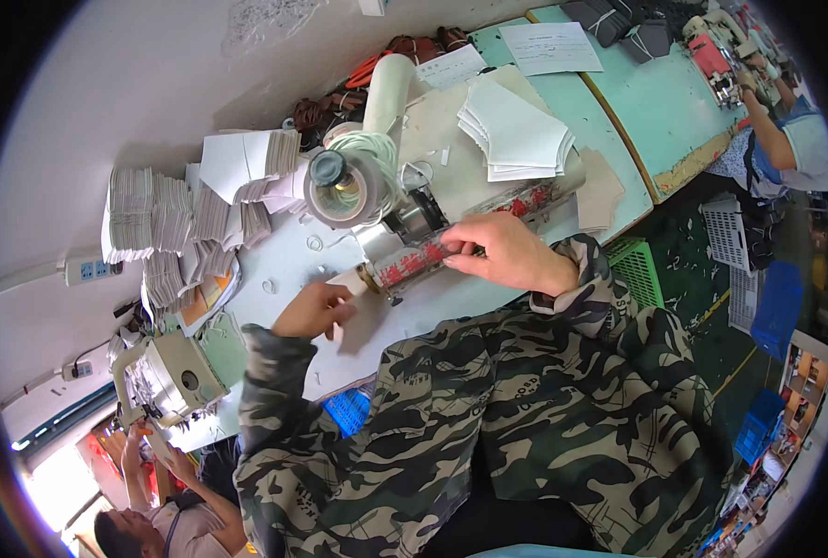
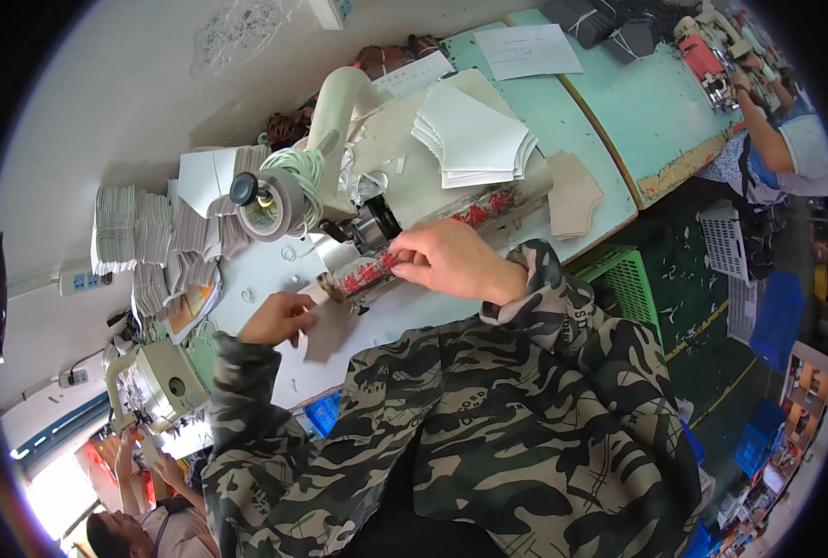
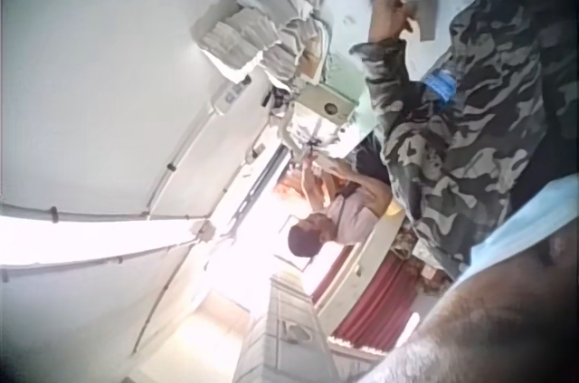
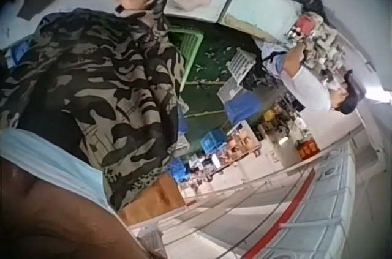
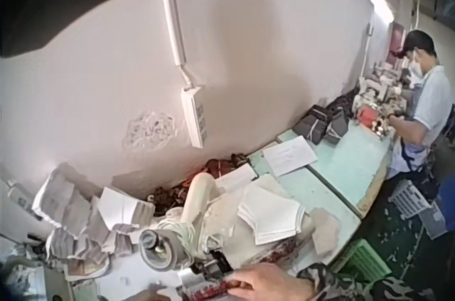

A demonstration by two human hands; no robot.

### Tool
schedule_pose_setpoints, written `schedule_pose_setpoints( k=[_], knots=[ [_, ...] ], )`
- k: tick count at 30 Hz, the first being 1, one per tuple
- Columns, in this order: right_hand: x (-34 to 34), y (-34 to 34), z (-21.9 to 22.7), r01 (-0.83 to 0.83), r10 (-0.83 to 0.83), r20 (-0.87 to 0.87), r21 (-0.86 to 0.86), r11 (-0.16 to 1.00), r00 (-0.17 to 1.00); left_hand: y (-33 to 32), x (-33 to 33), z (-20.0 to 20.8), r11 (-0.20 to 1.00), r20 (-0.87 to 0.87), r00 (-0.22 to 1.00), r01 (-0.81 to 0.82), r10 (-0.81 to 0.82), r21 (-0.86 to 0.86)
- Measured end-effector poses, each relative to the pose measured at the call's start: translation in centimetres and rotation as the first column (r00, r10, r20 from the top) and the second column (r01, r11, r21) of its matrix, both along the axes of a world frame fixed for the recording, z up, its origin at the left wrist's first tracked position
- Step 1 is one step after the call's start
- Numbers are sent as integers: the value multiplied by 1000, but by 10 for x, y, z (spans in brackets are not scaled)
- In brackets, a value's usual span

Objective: The person picks up a stack of fabric pieces, feeds each piece through a machine by hand to process its edges, and stacks the finished pieces on top of the machine.

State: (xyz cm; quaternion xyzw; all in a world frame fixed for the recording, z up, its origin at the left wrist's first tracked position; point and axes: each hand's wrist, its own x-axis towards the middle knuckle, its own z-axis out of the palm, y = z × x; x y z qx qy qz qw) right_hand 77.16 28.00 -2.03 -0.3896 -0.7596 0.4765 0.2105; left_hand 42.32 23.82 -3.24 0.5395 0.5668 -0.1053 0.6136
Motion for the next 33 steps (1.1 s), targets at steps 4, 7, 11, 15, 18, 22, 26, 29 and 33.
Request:
schedule_pose_setpoints(
  k=[4,7,11,15,18,22,26,29,33],
  knots=[
    [-5,4,-4,46,-47,8,72,996,999,24,37,50,993,380,919,-118,103,17],
    [-20,6,-3,53,-53,-13,58,997,999,32,37,16,952,191,976,-157,108,262],
    [-16,13,0,79,-78,17,-43,996,997,45,35,13,967,201,972,-161,121,197],
    [-13,19,-12,45,-71,122,206,978,990,61,61,14,976,200,976,-128,91,177],
    [-24,29,-18,-54,-130,252,612,789,959,71,91,30,985,135,990,-53,31,163],
    [-22,37,-15,-174,11,417,356,918,909,59,85,37,948,38,998,41,-56,315],
    [-24,17,-16,60,-168,-221,-424,904,961,35,63,21,950,402,912,-49,-84,309],
    [-29,5,-32,92,-104,-32,-270,958,994,48,55,18,977,353,931,-15,91,-212],
    [-32,12,-8,-185,257,196,-325,928,946,70,16,-24,988,380,912,-150,154,-40]
  ],
)
